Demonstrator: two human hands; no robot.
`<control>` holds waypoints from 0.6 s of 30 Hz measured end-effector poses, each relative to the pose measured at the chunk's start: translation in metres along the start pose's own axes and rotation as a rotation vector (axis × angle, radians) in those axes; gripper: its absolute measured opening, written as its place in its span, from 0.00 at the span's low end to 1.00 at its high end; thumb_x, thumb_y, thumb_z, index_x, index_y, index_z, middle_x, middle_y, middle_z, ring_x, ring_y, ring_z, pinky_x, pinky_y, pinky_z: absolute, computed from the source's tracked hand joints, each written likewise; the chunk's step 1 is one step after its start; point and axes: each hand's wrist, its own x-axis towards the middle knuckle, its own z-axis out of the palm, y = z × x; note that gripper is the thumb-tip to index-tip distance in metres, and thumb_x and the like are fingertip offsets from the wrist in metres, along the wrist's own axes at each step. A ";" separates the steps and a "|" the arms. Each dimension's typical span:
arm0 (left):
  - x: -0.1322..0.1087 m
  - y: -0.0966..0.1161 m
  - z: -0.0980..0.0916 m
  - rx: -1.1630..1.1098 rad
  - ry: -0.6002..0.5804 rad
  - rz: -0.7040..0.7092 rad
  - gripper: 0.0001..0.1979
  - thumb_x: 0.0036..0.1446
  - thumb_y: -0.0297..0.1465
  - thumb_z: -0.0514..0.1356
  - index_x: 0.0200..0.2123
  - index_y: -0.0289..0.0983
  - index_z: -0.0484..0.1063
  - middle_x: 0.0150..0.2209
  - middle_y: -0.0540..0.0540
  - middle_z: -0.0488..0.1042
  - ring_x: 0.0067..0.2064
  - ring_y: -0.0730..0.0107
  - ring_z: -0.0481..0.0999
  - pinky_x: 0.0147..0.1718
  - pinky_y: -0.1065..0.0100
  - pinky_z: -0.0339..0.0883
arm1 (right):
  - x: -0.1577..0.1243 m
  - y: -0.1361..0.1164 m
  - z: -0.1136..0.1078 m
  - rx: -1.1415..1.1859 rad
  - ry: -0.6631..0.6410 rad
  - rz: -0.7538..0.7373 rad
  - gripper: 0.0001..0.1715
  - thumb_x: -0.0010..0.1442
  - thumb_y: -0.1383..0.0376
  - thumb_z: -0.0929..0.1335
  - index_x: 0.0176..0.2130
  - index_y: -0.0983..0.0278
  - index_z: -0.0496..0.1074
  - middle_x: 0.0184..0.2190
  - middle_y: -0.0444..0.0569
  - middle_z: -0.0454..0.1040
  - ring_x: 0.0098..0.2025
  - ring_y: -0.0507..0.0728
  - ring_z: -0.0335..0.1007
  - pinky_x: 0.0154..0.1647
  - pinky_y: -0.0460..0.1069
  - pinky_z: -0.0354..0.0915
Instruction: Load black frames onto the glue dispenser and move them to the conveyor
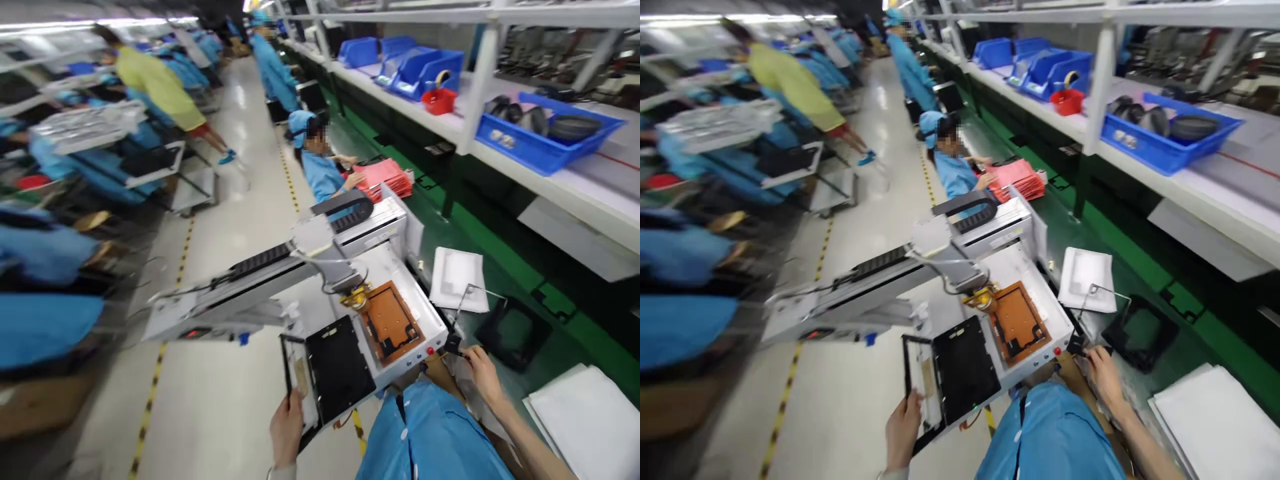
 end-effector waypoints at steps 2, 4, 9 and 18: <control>-0.005 0.004 -0.002 -0.093 0.048 0.052 0.31 0.61 0.58 0.47 0.39 0.38 0.75 0.31 0.41 0.77 0.37 0.54 0.77 0.35 0.60 0.69 | 0.002 -0.051 0.031 0.081 -0.141 -0.163 0.18 0.76 0.61 0.60 0.53 0.61 0.77 0.49 0.54 0.74 0.51 0.59 0.72 0.53 0.54 0.70; -0.005 0.004 -0.003 -0.186 0.093 0.070 0.33 0.62 0.60 0.47 0.43 0.38 0.75 0.31 0.43 0.76 0.36 0.57 0.76 0.35 0.61 0.68 | 0.005 -0.103 0.067 0.127 -0.327 -0.328 0.17 0.76 0.64 0.61 0.51 0.60 0.77 0.49 0.53 0.74 0.52 0.59 0.71 0.54 0.54 0.69; 0.000 -0.005 -0.003 -0.333 0.087 0.093 0.37 0.63 0.65 0.47 0.43 0.37 0.73 0.29 0.47 0.72 0.32 0.63 0.72 0.34 0.63 0.64 | 0.020 -0.209 0.161 0.008 -0.753 -0.575 0.14 0.71 0.69 0.66 0.53 0.62 0.77 0.49 0.52 0.74 0.53 0.62 0.70 0.57 0.55 0.68; 0.000 -0.014 -0.005 -0.425 0.038 0.119 0.36 0.67 0.65 0.47 0.42 0.37 0.73 0.26 0.47 0.69 0.29 0.66 0.69 0.31 0.65 0.61 | 0.039 -0.266 0.271 -0.127 -0.871 -0.593 0.08 0.68 0.72 0.69 0.46 0.68 0.78 0.50 0.55 0.73 0.56 0.62 0.68 0.65 0.55 0.65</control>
